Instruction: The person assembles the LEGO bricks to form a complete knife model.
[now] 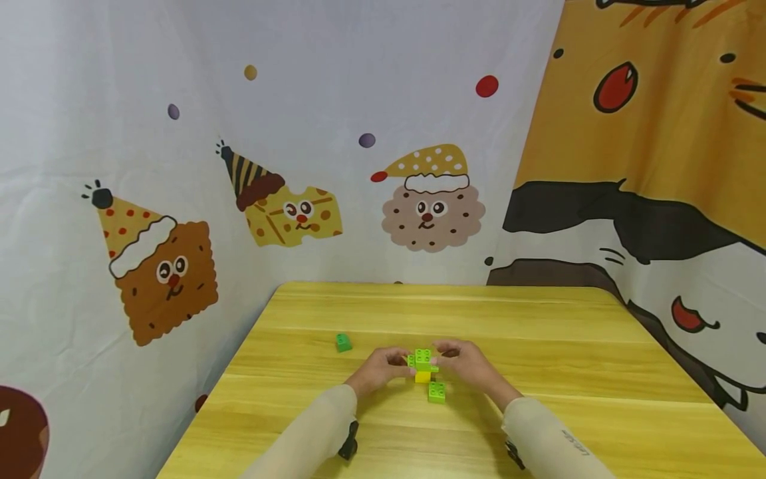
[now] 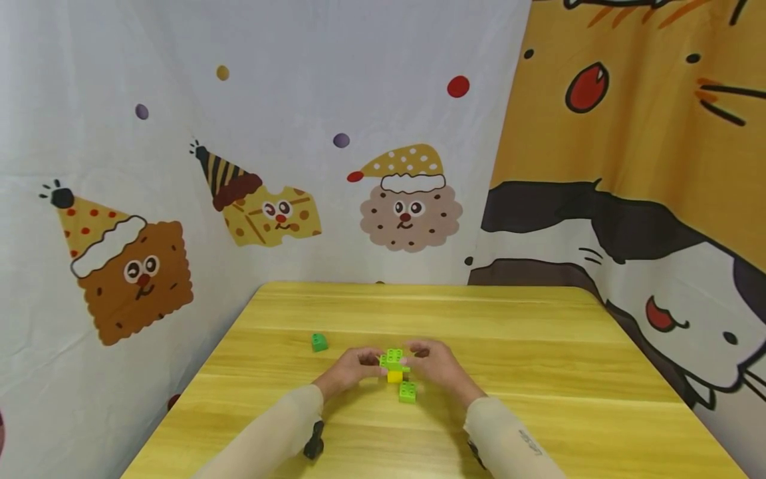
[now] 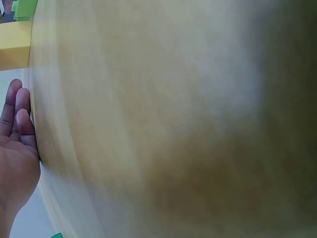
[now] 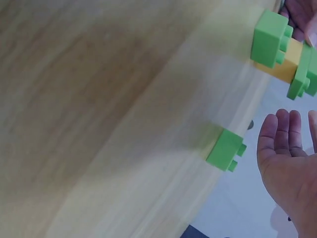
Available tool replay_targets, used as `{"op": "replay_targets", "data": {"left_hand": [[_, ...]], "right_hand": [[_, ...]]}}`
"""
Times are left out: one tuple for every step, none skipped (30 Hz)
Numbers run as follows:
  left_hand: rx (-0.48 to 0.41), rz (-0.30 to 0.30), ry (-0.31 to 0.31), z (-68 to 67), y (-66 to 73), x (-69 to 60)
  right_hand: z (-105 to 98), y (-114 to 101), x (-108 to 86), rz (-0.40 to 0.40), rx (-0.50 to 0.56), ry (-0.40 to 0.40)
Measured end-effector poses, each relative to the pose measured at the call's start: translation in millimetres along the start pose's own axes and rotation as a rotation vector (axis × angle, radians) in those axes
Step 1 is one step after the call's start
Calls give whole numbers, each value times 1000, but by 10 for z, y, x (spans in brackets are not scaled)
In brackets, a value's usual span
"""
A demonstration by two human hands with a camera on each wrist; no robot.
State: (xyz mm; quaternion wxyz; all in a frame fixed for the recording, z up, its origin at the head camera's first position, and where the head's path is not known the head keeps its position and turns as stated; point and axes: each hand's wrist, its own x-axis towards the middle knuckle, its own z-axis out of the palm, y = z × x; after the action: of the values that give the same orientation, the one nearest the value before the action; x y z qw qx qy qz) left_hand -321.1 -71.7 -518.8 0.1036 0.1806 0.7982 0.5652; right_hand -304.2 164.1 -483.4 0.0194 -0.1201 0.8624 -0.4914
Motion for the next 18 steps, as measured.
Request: {"op": "replay_targets", "data": {"left_hand": [[1, -3, 2, 1, -1, 0], [7, -5, 3, 1, 1, -2], [12, -6, 4, 0, 4, -4], [22, -7, 4, -1, 8, -6], [26, -9, 4, -3, 10, -8], [31, -11, 4, -5, 12, -10], [34, -14, 3, -7, 14, -12], [38, -15, 2, -9, 17, -15], [37, -16, 0, -12, 20, -17], [39, -17, -1, -14, 21, -19], [34, -17, -2, -16, 22, -20], [32, -17, -2, -16, 21, -20], [29, -16, -3, -17, 20, -19], [26, -14, -3, -17, 18, -18], [23, -13, -3, -17, 15, -16], [21, -11, -3, -17, 12, -13], [18, -10, -3, -16, 9, -11], [19, -9, -2, -15, 7, -9]], "right_hand": [[-16, 0, 6, 2, 0, 5], [-32, 0, 11, 6, 3, 12], [-49, 1, 17, 11, 6, 19], [-67, 2, 20, 12, 7, 27], [-86, 0, 23, 21, 13, 33], [-105, 2, 26, 21, 12, 37], [-124, 3, 25, 23, 12, 43], [-142, 7, 26, 23, 9, 50], [-161, 10, 24, 22, 5, 56], [-180, 13, 21, 17, 3, 60], [-197, 17, 18, 16, 3, 63], [-215, 22, 14, 15, -1, 69], [-232, 28, 11, 14, -1, 75], [-250, 35, 7, 13, -3, 78], [-269, 43, 1, 11, -4, 79], [-287, 53, -3, 16, -6, 83], [-306, 66, -6, 23, -7, 87], [-325, 82, -10, 31, -9, 90]]}}
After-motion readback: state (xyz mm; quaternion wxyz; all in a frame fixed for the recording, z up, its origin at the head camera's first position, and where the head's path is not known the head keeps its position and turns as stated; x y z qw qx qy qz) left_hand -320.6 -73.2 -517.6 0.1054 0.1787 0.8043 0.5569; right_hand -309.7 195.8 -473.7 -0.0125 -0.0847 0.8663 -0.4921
